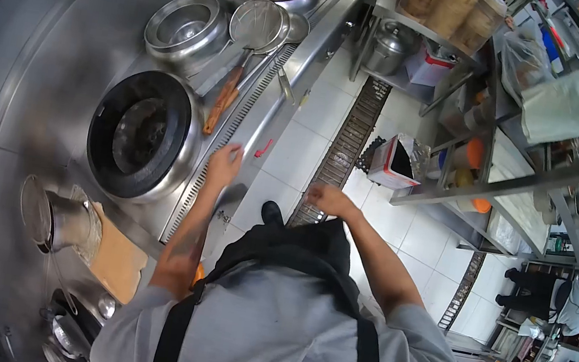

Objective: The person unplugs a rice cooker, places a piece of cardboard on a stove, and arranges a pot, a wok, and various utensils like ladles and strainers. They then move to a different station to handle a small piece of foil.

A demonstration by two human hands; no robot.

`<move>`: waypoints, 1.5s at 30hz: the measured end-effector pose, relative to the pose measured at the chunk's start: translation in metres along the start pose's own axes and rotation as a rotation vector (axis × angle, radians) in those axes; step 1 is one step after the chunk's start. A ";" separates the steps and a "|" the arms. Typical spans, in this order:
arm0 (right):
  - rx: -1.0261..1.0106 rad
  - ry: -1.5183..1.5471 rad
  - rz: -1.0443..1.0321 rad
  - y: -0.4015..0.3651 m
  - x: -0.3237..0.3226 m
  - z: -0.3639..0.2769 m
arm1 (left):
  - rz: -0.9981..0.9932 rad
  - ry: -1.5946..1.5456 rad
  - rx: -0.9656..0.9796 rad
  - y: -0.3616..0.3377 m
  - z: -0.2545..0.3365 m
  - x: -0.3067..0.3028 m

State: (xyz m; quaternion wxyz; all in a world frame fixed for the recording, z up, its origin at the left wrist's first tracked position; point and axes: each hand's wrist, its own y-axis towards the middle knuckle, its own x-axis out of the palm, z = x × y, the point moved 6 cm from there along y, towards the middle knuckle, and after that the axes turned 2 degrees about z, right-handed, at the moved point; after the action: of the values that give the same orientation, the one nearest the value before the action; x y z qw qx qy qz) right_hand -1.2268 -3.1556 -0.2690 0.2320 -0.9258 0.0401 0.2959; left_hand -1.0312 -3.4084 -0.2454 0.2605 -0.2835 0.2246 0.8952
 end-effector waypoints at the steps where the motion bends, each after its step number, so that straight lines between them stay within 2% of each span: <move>1: 0.105 -0.014 0.014 0.021 -0.020 -0.002 | -0.062 0.015 0.048 0.039 -0.002 0.021; 2: 0.131 -0.119 0.001 0.043 -0.044 -0.015 | -0.016 0.147 0.104 0.078 -0.008 0.035; 3: 0.157 -0.048 0.089 0.071 -0.061 -0.017 | 0.035 0.278 0.165 0.115 -0.011 0.046; 4: 0.179 0.020 0.181 0.102 -0.075 -0.016 | 0.037 0.282 0.162 0.149 -0.014 0.047; 5: 0.176 0.021 0.176 0.138 -0.083 -0.016 | 0.075 0.468 -0.016 0.181 -0.029 0.042; 6: 0.168 0.165 0.237 0.176 -0.090 -0.009 | 0.110 0.652 -0.200 0.204 -0.047 0.036; 7: 0.165 0.310 0.292 0.208 -0.095 -0.003 | 0.102 0.657 -0.212 0.218 -0.062 0.038; 8: 0.212 0.396 0.302 0.237 -0.098 -0.001 | -0.049 0.594 -0.409 0.223 -0.093 0.043; 9: 0.286 0.516 0.213 0.254 -0.098 -0.012 | -0.189 0.523 -0.604 0.228 -0.119 0.050; 10: 0.350 0.629 0.125 0.274 -0.105 -0.027 | -0.178 0.527 -0.622 0.238 -0.129 0.051; 12: 0.320 0.918 -0.011 0.322 -0.085 -0.031 | -0.550 0.644 -0.444 0.236 -0.146 0.072; 13: 0.361 0.893 -0.110 0.327 -0.082 -0.046 | -0.545 0.647 -0.468 0.240 -0.163 0.077; 14: 0.380 0.947 -0.165 0.325 -0.083 -0.062 | -0.590 0.194 -0.617 0.227 -0.180 0.096; 15: 0.340 0.862 -0.205 0.327 -0.080 -0.068 | -0.594 -0.268 -0.742 0.217 -0.183 0.109; 16: 0.291 0.779 -0.238 0.332 -0.079 -0.075 | -0.575 -0.273 -0.765 0.222 -0.173 0.107; 17: 0.296 0.774 -0.259 0.334 -0.077 -0.080 | -0.480 -0.475 -0.934 0.226 -0.146 0.104; 18: 0.063 0.544 -0.435 0.336 -0.072 -0.096 | -0.375 -0.680 -1.089 0.236 -0.112 0.098; 19: -0.176 0.305 -0.592 0.334 -0.072 -0.110 | -0.335 -0.622 -1.096 0.257 -0.074 0.085; 20: -0.418 0.055 -0.724 0.332 -0.075 -0.119 | -0.329 -0.623 -1.085 0.265 -0.081 0.096; 22: -0.479 0.318 -0.412 0.335 -0.106 -0.108 | -0.524 0.150 -0.677 0.290 -0.075 0.115; 24: -0.409 0.185 -0.418 0.367 -0.128 -0.077 | -0.577 0.185 -0.717 0.287 -0.080 0.128; 25: -0.383 0.072 -0.367 0.387 -0.142 -0.051 | -0.585 -0.003 -0.758 0.287 -0.084 0.133; 26: -0.150 0.265 -0.326 0.397 -0.166 -0.033 | -0.594 -0.193 -0.801 0.279 -0.084 0.137; 27: 0.084 0.452 -0.284 0.404 -0.187 -0.013 | -0.592 -0.191 -0.806 0.278 -0.069 0.132; 28: 0.113 0.631 -0.216 0.415 -0.204 -0.001 | -0.536 -0.485 -0.927 0.282 -0.039 0.122; 29: 0.245 0.796 -0.256 0.420 -0.217 0.004 | -0.463 -0.783 -1.041 0.280 -0.010 0.112; 30: 0.248 0.799 -0.272 0.418 -0.226 -0.002 | -0.454 -0.779 -1.055 0.274 0.005 0.107; 32: 0.457 1.290 -0.438 0.410 -0.237 -0.020 | -0.551 -0.725 -0.961 0.273 0.029 0.107; 34: 0.429 1.306 -0.440 0.404 -0.233 -0.035 | -0.526 -0.714 -0.914 0.256 0.043 0.111; 36: 0.205 1.140 -0.415 0.387 -0.222 -0.053 | -0.335 -0.759 -0.860 0.243 0.060 0.105; 39: 0.431 1.296 -0.727 0.342 -0.164 -0.047 | -0.290 -0.753 -0.896 0.219 0.082 0.084; 41: 0.441 1.417 -0.901 0.316 -0.136 -0.060 | -0.294 -0.786 -0.922 0.183 0.077 0.083; 42: 0.471 1.393 -0.911 0.308 -0.133 -0.068 | -0.231 -0.835 -0.890 0.179 0.086 0.077; 44: 0.431 1.430 -0.871 0.289 -0.118 -0.079 | -0.046 -0.919 -0.967 0.155 0.101 0.061; 45: 0.408 1.444 -0.853 0.276 -0.119 -0.085 | -0.015 -0.778 -0.966 0.133 0.096 0.052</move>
State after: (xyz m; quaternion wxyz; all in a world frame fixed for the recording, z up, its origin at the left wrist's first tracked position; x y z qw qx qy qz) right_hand -1.3379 -3.4474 -0.2525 0.4026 -0.7634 -0.1210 -0.4904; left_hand -1.1837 -3.4398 -0.1731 0.1719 -0.0238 -0.3194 0.9316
